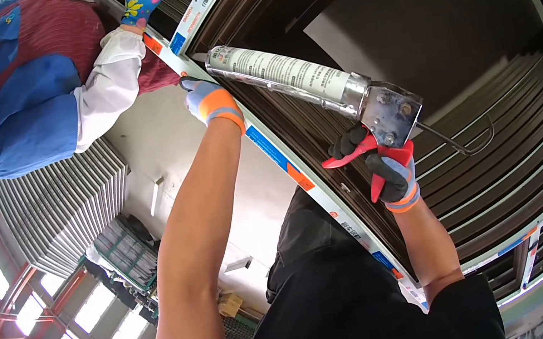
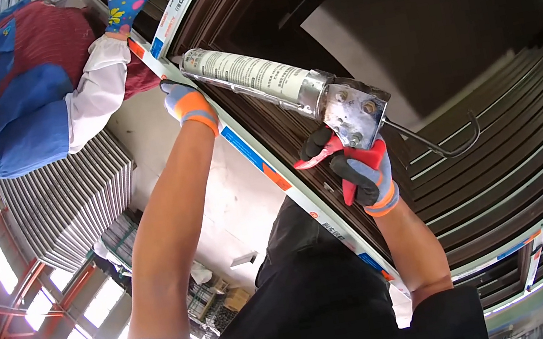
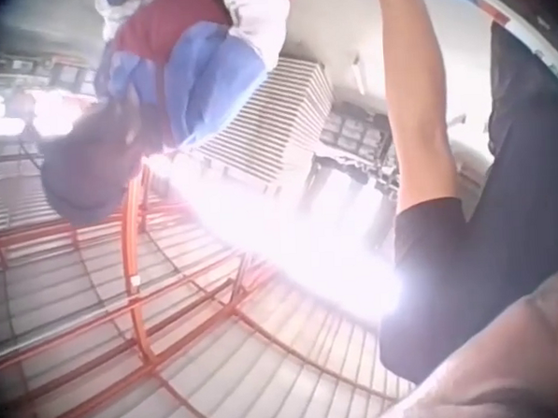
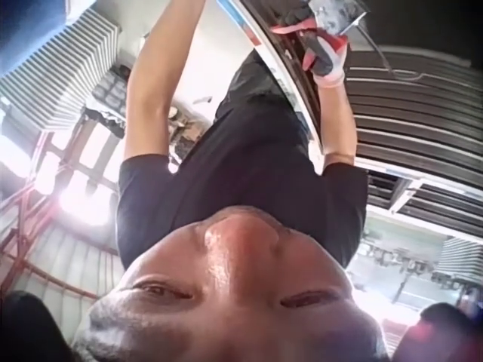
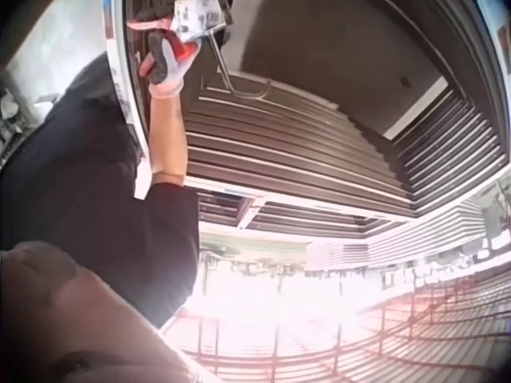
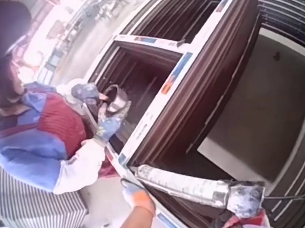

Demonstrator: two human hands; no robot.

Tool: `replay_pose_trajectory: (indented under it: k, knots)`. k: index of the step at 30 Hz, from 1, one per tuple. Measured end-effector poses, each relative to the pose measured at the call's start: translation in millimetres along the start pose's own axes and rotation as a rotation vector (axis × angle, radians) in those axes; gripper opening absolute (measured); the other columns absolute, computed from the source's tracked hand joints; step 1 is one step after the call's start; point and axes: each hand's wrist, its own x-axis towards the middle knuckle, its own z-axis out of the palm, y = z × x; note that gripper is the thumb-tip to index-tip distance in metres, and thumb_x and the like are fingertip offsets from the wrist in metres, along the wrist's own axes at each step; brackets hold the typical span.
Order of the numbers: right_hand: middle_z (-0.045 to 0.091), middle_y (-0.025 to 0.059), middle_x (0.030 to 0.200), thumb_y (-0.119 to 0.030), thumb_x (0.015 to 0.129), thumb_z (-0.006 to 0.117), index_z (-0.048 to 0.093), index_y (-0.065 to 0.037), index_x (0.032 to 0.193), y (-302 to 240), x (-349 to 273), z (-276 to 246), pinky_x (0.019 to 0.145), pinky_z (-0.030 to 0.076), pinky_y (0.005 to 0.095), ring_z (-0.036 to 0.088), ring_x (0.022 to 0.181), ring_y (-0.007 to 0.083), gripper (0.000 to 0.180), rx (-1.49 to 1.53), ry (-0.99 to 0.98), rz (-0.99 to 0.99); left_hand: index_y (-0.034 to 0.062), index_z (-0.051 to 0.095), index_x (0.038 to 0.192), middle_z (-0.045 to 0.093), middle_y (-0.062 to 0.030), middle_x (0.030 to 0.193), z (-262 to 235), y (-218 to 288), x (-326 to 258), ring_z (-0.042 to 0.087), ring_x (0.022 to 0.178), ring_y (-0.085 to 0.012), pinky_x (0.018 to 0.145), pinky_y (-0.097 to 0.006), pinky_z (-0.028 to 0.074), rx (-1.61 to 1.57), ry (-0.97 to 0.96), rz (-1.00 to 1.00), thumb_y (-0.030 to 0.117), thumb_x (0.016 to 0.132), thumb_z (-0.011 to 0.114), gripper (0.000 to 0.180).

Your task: Applying sealant or adhesive to the joints of stacked metal window or door frames using a caulking gun.

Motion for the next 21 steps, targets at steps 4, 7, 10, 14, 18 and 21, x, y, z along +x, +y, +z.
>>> replay_pose_trajectory:
  k: [4, 7, 10, 14, 18, 21]
  knots:
    - [0.065, 0.0151, 0.101, -0.019, 0.081, 0.068, 0.061, 0.004, 0.115, -0.1, 1.0, 3.7, 0.097, 0.049, 0.0556, 0.064, 0.1, 0.0344, 0.042, -0.018, 0.05, 0.007, -0.0052, 0.063, 0.117, 0.074, -0.0173, 0.094, -20.9, 41.9, -16.9, 0.074, 0.089, -0.0313, 0.071, -0.033, 0.057, -0.304, -0.115, -0.402, 0.046, 0.108, 0.038, 0.058]
    - [0.065, 0.0156, 0.101, -0.019, 0.081, 0.068, 0.061, 0.004, 0.114, 1.6, 7.1, 16.1, 0.097, 0.049, 0.0548, 0.064, 0.099, 0.0337, 0.041, 0.0, -0.001, 0.012, -0.0053, 0.066, 0.112, 0.074, -0.0181, 0.088, 17.8, -31.5, 36.9, 0.074, 0.086, -0.0317, 0.071, -0.033, 0.056, 0.126, 0.068, 0.048, 0.047, 0.108, 0.038, 0.06]
    - [0.069, 0.0172, 0.101, 0.001, 0.079, 0.058, 0.063, 0.008, 0.117, -1.5, 5.5, 6.9, 0.091, 0.053, 0.0452, 0.068, 0.096, 0.0312, 0.039, 0.01, 0.007, -0.035, -0.0051, 0.067, 0.108, 0.074, -0.0193, 0.089, 27.5, -19.5, 22.8, 0.074, 0.085, -0.0341, 0.072, -0.035, 0.057, 0.271, -0.087, -0.077, 0.047, 0.108, 0.037, 0.06]
    - [0.069, 0.0175, 0.1, 0.0, 0.078, 0.058, 0.063, 0.008, 0.115, -5.3, 3.8, 7.0, 0.09, 0.054, 0.0439, 0.069, 0.094, 0.031, 0.038, 0.0, -0.004, -0.057, -0.0056, 0.068, 0.105, 0.074, -0.0211, 0.092, 38.6, -35.0, 30.9, 0.073, 0.086, -0.0365, 0.073, -0.037, 0.057, 0.31, -0.086, -0.05, 0.048, 0.108, 0.037, 0.062]
    - [0.069, 0.0181, 0.101, 0.0, 0.078, 0.058, 0.062, 0.009, 0.115, -4.1, 4.4, 10.9, 0.09, 0.054, 0.0448, 0.069, 0.095, 0.0312, 0.039, 0.037, -0.041, -0.065, -0.0083, 0.069, 0.103, 0.074, -0.025, 0.098, 63.4, -91.0, 63.6, 0.072, 0.091, -0.0401, 0.078, -0.041, 0.057, 0.088, 0.278, 0.399, 0.05, 0.107, 0.036, 0.067]
    - [0.069, 0.0183, 0.102, 0.0, 0.078, 0.058, 0.062, 0.01, 0.115, -2.7, -1.8, -0.3, 0.09, 0.055, 0.0452, 0.069, 0.095, 0.0312, 0.039, -0.003, 0.002, -0.069, -0.008, 0.068, 0.105, 0.074, -0.025, 0.098, 65.4, -69.9, 37.5, 0.072, 0.091, -0.0393, 0.078, -0.04, 0.057, -0.037, 0.135, 0.204, 0.05, 0.107, 0.037, 0.066]
